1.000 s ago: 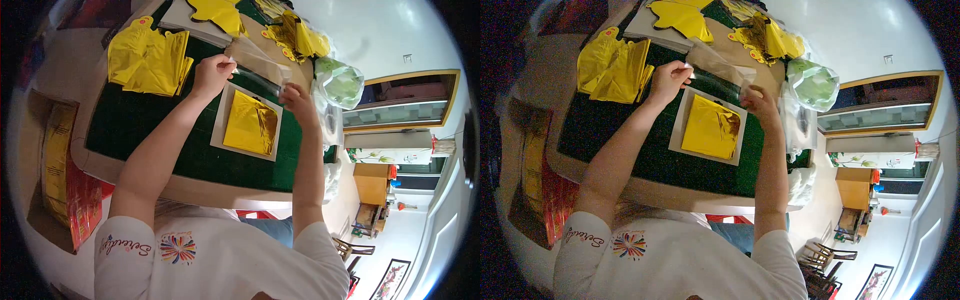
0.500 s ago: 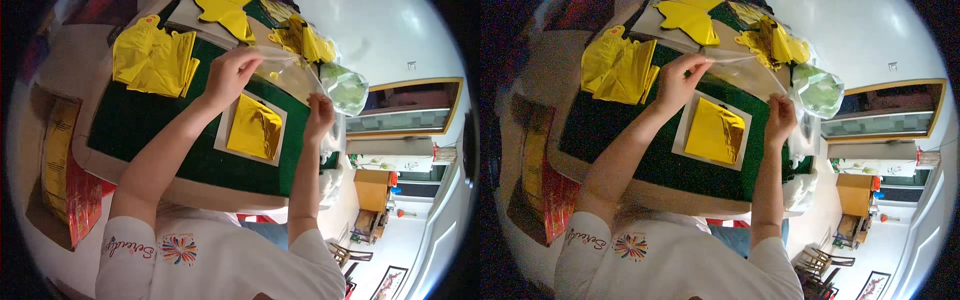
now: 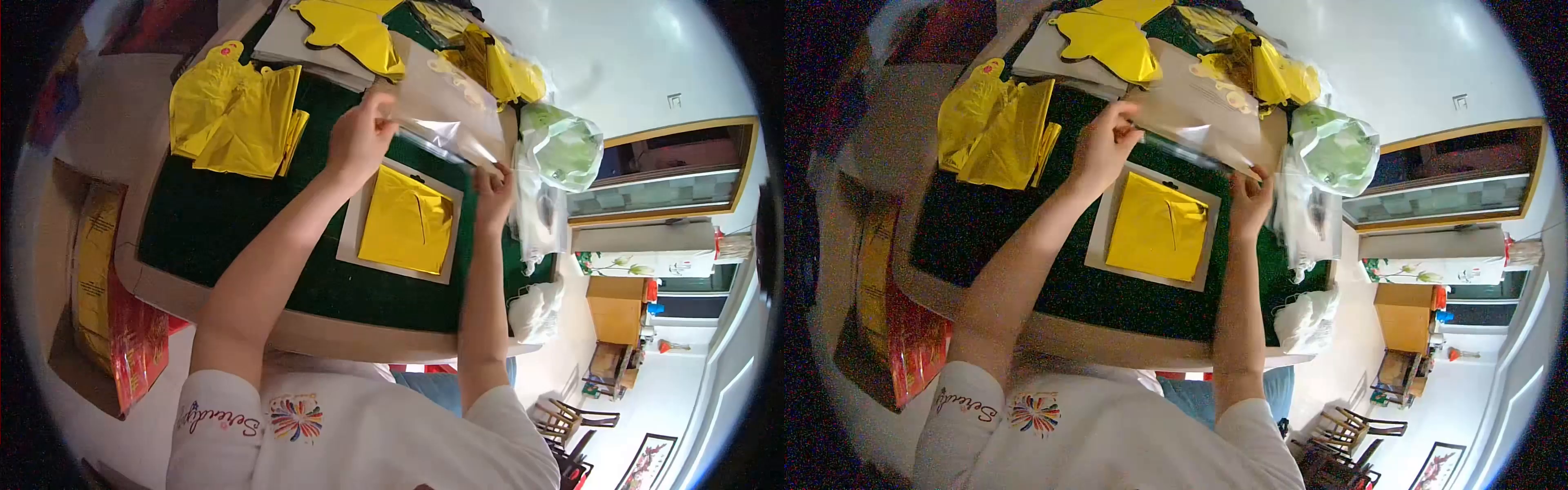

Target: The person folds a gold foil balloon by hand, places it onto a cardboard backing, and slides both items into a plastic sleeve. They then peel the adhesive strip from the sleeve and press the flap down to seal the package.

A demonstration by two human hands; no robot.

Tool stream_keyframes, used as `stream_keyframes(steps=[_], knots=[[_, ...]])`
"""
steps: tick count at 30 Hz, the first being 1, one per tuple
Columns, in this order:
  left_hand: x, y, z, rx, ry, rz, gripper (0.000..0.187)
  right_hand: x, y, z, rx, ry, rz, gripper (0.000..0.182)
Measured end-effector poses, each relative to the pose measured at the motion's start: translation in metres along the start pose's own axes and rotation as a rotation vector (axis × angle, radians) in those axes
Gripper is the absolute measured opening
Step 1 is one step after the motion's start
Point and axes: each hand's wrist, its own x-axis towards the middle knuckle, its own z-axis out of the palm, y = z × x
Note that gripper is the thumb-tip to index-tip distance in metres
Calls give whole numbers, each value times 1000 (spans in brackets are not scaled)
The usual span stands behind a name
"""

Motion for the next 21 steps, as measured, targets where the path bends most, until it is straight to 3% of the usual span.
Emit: stream_keyframes(steps=[3, 5, 7, 9, 11, 18, 21], knots=[[-5, -26, 2, 39, -2, -155, 34, -2, 26, 2, -119, -6, -7, 31], [4, -35, 0, -76, 41, -158, 34, 0, 34, -2, -824, 19, -450, 38], [8, -36, -2, -82, 16, -189, 37, 1, 32, 0, -740, -53, -338, 42], [8, -38, -1, -50, -13, -192, 39, 4, 29, 3, -1052, -169, -273, 42], [8, -39, 1, -82, -38, -213, 41, 9, 35, 3, -990, -171, -177, 41], [8, -37, 3, -153, -87, -274, 47, 9, 28, -9, -952, -184, -306, 35], [11, -27, 0, -224, -39, -332, 39, 31, 10, -8, -1109, -266, -250, 28]])
